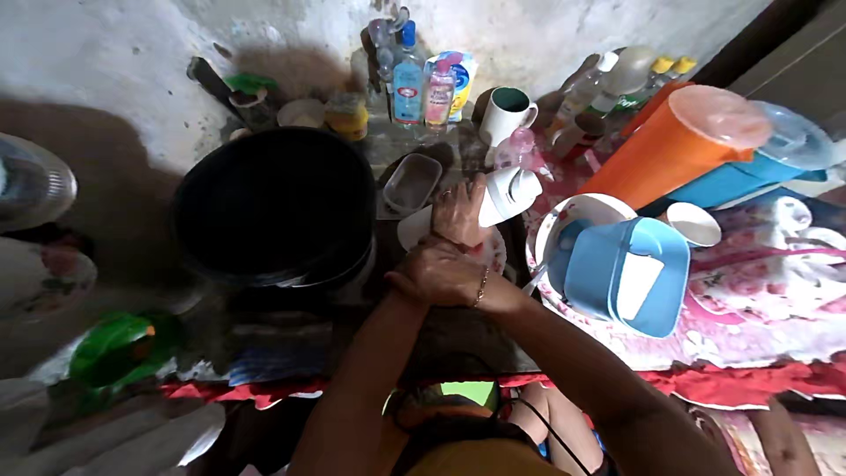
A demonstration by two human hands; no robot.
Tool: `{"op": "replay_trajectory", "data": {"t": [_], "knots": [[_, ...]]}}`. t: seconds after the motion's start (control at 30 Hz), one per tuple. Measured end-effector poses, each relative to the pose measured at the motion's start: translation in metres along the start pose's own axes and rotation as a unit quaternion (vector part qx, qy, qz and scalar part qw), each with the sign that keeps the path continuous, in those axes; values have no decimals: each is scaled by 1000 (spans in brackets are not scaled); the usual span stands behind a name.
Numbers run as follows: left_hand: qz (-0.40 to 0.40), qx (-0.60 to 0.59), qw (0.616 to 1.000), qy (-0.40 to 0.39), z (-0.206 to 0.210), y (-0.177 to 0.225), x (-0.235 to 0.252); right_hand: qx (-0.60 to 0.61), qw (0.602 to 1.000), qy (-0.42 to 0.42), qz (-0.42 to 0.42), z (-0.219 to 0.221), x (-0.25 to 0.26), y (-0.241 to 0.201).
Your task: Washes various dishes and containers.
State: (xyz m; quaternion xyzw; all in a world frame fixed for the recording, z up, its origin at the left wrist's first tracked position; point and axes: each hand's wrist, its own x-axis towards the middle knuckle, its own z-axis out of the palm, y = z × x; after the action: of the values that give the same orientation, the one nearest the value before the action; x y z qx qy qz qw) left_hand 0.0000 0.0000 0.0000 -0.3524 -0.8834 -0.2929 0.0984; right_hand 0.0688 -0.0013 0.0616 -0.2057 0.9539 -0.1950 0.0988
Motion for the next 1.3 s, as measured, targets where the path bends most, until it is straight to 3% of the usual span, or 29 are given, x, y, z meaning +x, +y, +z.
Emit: {"op": "replay_trajectory", "data": {"t": [0.07,0.17,0.23,0.3,0.47,0.57,0.7,0.83,1.03,1.2,1.3], "knots": [[-19,11,999,27,0,-4,3,-45,985,158,-55,17,-3,17],[-38,-79,996,32,-24,-2,-11,-59,963,256,-57,7,-18,25],[-85,-166,982,-41,-43,-6,-23,-30,965,258,27,-20,-34,21],[-144,-163,975,-40,-44,-15,-16,16,953,276,121,-41,-42,26],[-141,-152,974,93,-27,-48,-17,132,893,374,212,-65,-38,70],[-148,-166,968,118,-23,-59,-23,229,855,398,243,-62,-21,95],[-163,-181,962,128,-20,-66,-28,434,751,435,241,-48,2,114],[-168,-176,961,133,-18,-67,-34,532,693,433,223,-40,9,120],[-206,-143,963,99,-15,-66,-37,569,699,396,176,-36,10,130],[-157,-151,966,142,-2,-77,-44,530,730,409,139,-28,16,136],[-150,-143,965,159,1,-78,-47,500,740,416,173,-33,26,133]]}}
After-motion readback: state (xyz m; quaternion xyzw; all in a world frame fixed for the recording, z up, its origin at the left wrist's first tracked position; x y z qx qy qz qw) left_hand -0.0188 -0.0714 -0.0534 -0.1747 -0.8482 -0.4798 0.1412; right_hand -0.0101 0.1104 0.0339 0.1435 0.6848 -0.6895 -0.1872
